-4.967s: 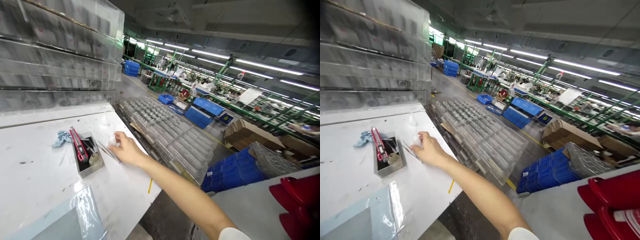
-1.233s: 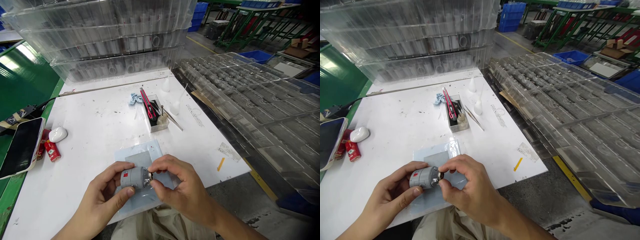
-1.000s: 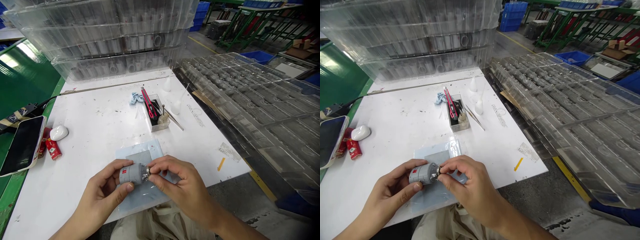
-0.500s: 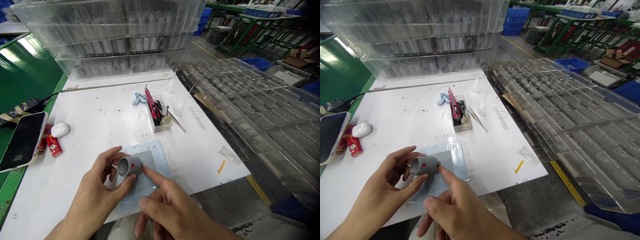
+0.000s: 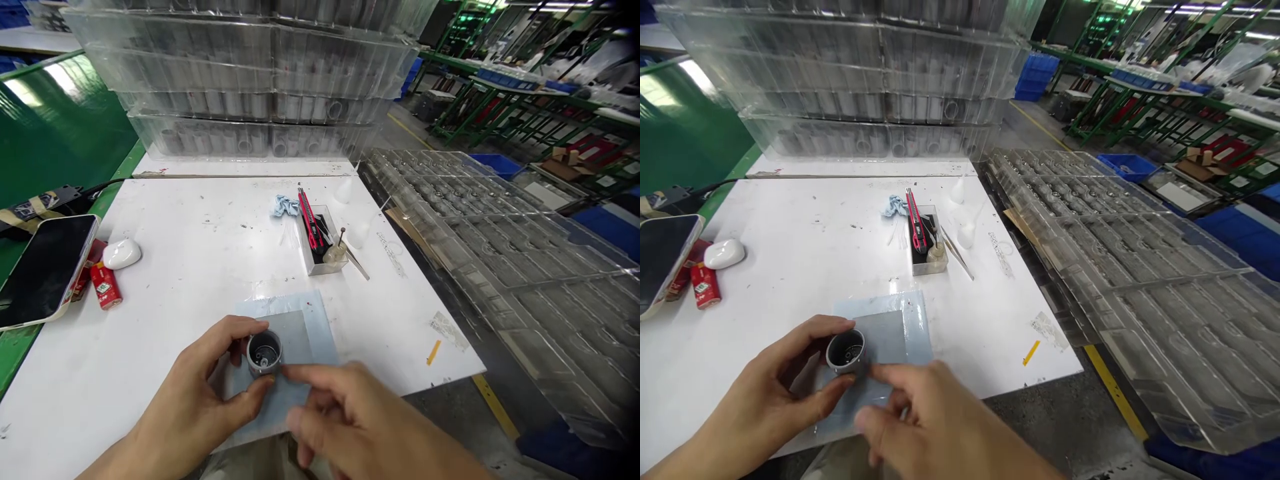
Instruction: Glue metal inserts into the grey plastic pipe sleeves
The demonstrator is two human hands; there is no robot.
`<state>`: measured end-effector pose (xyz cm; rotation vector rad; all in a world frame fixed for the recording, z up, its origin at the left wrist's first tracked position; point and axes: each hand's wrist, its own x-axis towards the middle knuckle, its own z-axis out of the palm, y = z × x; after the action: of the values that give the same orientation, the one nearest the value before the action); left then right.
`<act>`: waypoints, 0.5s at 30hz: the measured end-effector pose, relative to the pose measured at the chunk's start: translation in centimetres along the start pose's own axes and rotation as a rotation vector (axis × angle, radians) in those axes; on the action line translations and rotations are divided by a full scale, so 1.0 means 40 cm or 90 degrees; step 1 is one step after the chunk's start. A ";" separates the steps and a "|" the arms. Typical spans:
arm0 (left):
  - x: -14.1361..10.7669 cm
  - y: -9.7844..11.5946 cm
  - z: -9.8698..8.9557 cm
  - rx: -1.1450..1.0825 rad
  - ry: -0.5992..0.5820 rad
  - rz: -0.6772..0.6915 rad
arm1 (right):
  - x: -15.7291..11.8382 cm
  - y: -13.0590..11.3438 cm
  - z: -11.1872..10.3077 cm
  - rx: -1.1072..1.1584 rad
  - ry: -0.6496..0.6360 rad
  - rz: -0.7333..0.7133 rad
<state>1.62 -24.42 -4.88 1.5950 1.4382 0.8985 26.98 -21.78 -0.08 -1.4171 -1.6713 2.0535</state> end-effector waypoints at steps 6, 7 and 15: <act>0.000 -0.002 0.004 -0.006 0.026 0.070 | 0.072 -0.079 -0.167 -0.183 0.541 -0.282; 0.000 -0.002 0.005 -0.008 0.029 0.083 | 0.094 -0.094 -0.188 -0.230 0.594 -0.316; 0.000 -0.007 0.004 -0.013 -0.012 0.095 | 0.166 -0.126 -0.233 -0.324 0.677 -0.381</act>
<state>1.65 -24.43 -5.20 1.7080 1.3069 0.9772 27.91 -9.35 0.87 -1.4382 -1.7554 0.3917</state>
